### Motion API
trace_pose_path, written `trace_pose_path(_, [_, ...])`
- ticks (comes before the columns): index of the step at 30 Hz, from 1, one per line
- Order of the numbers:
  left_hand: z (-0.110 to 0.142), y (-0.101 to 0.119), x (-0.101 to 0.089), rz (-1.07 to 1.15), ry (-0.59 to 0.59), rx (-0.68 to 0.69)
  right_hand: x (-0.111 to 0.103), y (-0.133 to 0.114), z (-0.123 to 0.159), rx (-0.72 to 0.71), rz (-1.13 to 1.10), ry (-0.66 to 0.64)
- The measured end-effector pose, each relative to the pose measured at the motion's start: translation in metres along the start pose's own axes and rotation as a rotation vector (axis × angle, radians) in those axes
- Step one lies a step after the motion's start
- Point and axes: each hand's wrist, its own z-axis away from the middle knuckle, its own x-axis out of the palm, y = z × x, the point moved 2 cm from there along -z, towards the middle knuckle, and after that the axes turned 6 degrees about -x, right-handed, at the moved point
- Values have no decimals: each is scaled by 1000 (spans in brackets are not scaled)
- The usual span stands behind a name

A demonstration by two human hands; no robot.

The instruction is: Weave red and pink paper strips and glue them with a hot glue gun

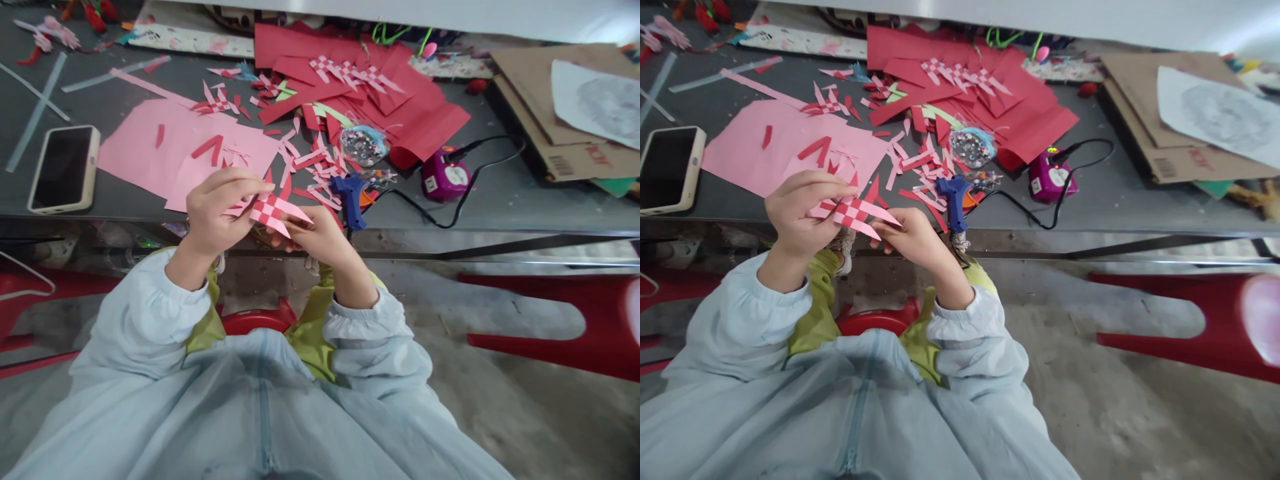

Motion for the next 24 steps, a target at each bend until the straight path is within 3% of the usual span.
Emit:
trace_pose_path(3, [0, 1, 0, -28, -25, -65, 2, -4, 2, 18, 80, -79])
trace_pose_path(7, [0, -1, 0, -5, 4, 12, 4, -9, 3, -61, 209, -134])
trace_pose_path(11, [-2, -2, 1, -4, 3, 23, 4, -6, 3, -132, 115, -103])
trace_pose_path(15, [0, 2, -1, -34, -23, -69, -1, -4, 3, -111, 96, 101])
trace_pose_path(20, [1, 3, 0, -11, -24, -86, -9, -14, 8, -402, 162, 487])
trace_pose_path(24, [2, 2, 4, 45, -90, -104, -11, -15, 11, -588, 335, 513])
